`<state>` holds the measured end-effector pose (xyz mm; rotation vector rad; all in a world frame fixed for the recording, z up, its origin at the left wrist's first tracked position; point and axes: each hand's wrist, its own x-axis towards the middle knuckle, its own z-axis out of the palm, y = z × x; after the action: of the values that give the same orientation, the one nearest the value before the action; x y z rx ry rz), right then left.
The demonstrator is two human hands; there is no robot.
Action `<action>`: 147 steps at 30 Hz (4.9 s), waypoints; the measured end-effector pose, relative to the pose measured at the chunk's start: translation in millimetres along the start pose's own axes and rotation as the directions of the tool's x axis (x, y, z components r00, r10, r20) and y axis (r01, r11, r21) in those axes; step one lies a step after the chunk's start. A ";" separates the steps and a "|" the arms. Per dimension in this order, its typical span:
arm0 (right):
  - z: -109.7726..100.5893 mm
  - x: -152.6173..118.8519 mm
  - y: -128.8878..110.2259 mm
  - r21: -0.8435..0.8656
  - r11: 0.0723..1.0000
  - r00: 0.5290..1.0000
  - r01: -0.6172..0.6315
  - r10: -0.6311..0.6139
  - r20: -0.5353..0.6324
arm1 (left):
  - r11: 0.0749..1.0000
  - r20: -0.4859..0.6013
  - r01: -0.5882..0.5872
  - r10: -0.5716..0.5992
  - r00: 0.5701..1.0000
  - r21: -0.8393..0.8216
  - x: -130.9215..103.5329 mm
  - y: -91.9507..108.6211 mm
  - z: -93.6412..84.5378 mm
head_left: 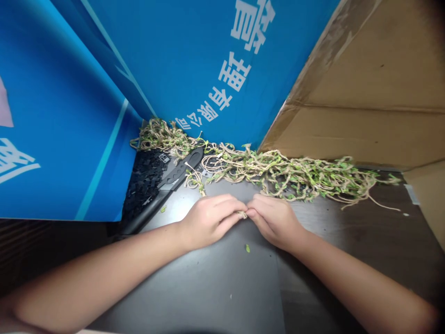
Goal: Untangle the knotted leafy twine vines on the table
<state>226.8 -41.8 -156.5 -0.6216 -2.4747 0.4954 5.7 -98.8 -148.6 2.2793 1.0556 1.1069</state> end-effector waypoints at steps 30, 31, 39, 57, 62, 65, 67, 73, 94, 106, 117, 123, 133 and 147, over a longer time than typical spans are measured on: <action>1.3 2.1 -11.3 -0.276 0.958 0.964 0.073 -0.139 -0.226 | 0.952 0.009 0.303 -0.303 0.953 -0.050 5.4 2.4 2.2; 1.7 2.8 -11.6 -0.267 0.961 0.964 0.072 -0.135 -0.227 | 0.950 0.014 0.309 -0.309 0.951 -0.048 5.6 2.6 2.5; 3.9 5.2 -14.4 -0.258 0.964 0.968 0.068 -0.126 -0.216 | 0.943 0.050 0.334 -0.333 0.942 -0.009 6.3 4.1 3.3; 3.1 4.3 -15.5 -0.319 0.946 0.969 0.060 -0.132 -0.209 | 0.917 0.156 0.369 -0.347 0.925 -0.149 13.0 0.5 -8.0; 1.5 4.2 -14.5 -0.265 0.960 0.968 0.086 -0.144 -0.207 | 0.913 0.200 0.327 -0.283 0.938 -0.244 16.6 -0.2 -12.8; 0.0 3.2 -14.3 -0.241 0.966 0.967 0.094 -0.146 -0.211 | 0.910 0.245 0.322 -0.260 0.934 -0.262 17.6 -1.3 -14.9; -0.7 2.6 -14.6 -0.231 0.968 0.966 0.100 -0.150 -0.211 | 0.908 0.277 0.326 -0.252 0.927 -0.265 17.8 -2.1 -16.4; -0.7 1.3 -17.0 -0.198 0.973 0.961 0.117 -0.162 -0.226 | 0.870 0.383 0.355 -0.215 0.898 -0.343 18.4 -3.9 -21.0; 4.3 1.0 -22.0 -0.184 0.972 0.965 0.145 -0.181 -0.192 | 0.892 0.265 0.338 -0.263 0.928 -0.299 16.9 1.6 -11.1; 2.4 -0.2 -15.3 -0.184 0.975 0.959 0.122 -0.163 -0.232 | 0.859 0.281 0.399 -0.316 0.906 -0.320 16.0 2.6 -14.4; 0.8 -2.9 -21.3 -0.026 0.994 0.963 0.109 -0.112 -0.244 | 0.758 0.393 0.418 -0.231 0.890 -0.501 22.3 -4.7 -21.5; 1.5 -2.7 -18.0 -0.286 0.953 0.938 0.103 -0.189 -0.291 | 0.765 0.169 0.448 -0.420 0.892 -0.463 19.9 -0.8 -10.8; 1.7 -1.7 -17.2 -0.333 0.940 0.945 0.076 -0.175 -0.277 | 0.772 0.042 0.475 -0.507 0.861 -0.422 16.6 1.7 -3.4; 0.5 1.1 -18.6 -0.412 0.910 0.946 0.035 -0.164 -0.281 | 0.794 0.047 0.450 -0.474 0.879 -0.409 16.5 2.1 -2.6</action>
<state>219.6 -56.7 -147.9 -0.6658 -2.2964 -0.1568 11.3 -87.4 -137.6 1.5533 1.1880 1.0635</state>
